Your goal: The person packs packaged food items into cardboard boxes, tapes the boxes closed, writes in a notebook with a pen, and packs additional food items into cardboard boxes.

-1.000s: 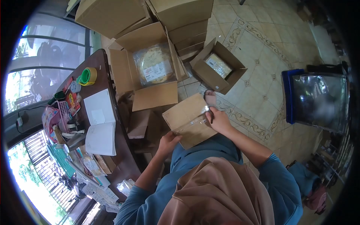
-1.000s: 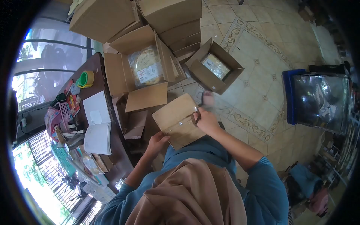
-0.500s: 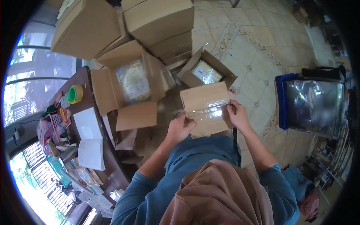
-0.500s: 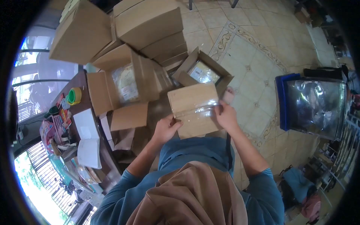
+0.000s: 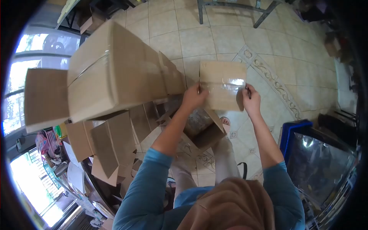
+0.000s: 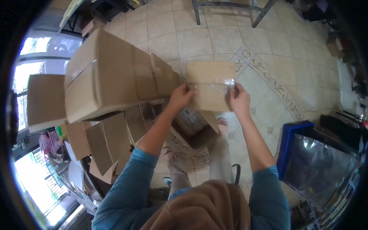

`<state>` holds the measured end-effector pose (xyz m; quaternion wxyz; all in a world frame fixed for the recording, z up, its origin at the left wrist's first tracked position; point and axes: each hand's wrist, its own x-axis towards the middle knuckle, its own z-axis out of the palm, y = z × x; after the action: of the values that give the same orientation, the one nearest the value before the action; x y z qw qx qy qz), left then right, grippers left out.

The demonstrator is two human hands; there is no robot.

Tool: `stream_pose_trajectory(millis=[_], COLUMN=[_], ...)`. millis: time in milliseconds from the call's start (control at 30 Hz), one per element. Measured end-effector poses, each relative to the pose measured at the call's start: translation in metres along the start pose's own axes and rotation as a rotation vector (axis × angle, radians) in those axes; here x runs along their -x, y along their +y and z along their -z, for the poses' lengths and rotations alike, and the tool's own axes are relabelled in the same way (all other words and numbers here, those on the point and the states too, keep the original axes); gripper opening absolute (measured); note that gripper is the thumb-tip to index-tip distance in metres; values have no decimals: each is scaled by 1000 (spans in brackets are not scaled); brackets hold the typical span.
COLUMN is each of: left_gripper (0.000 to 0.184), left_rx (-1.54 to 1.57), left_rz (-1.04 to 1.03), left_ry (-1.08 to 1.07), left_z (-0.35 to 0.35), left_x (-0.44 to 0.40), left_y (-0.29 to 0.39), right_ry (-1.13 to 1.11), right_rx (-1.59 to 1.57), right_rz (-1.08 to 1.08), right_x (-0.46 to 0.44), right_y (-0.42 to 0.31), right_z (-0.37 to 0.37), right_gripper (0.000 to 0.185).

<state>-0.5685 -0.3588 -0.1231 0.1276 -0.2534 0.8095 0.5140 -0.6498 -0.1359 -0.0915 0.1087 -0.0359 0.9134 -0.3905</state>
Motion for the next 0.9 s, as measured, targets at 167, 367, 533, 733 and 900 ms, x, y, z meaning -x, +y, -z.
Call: stream_pose_trajectory(millis=[167,367,533,733,900], left_gripper=[46,43,36,35,62], left_rx=[351,119,-351,-122,-197], left_rz=[86,343,238,556,937], left_ry=[124,194,396,733,247], left_z=[-33,-27,-35,-62,-116], left_x=[-110,-168,-124,74,157], left_y=[-47,-141,-143,-158,-262], right_ry=[25,-202,-531,-688,-631], right_rx=[13,-25,41,-41,-214], right_rz=[49,-84,-15,-106,83], right_x=[-97,-135,-104,-94,-31], right_y=[70,120,177,210,179], right_z=[-103,-224,-317,-334,-266], right_gripper=[32,35,46,52,55])
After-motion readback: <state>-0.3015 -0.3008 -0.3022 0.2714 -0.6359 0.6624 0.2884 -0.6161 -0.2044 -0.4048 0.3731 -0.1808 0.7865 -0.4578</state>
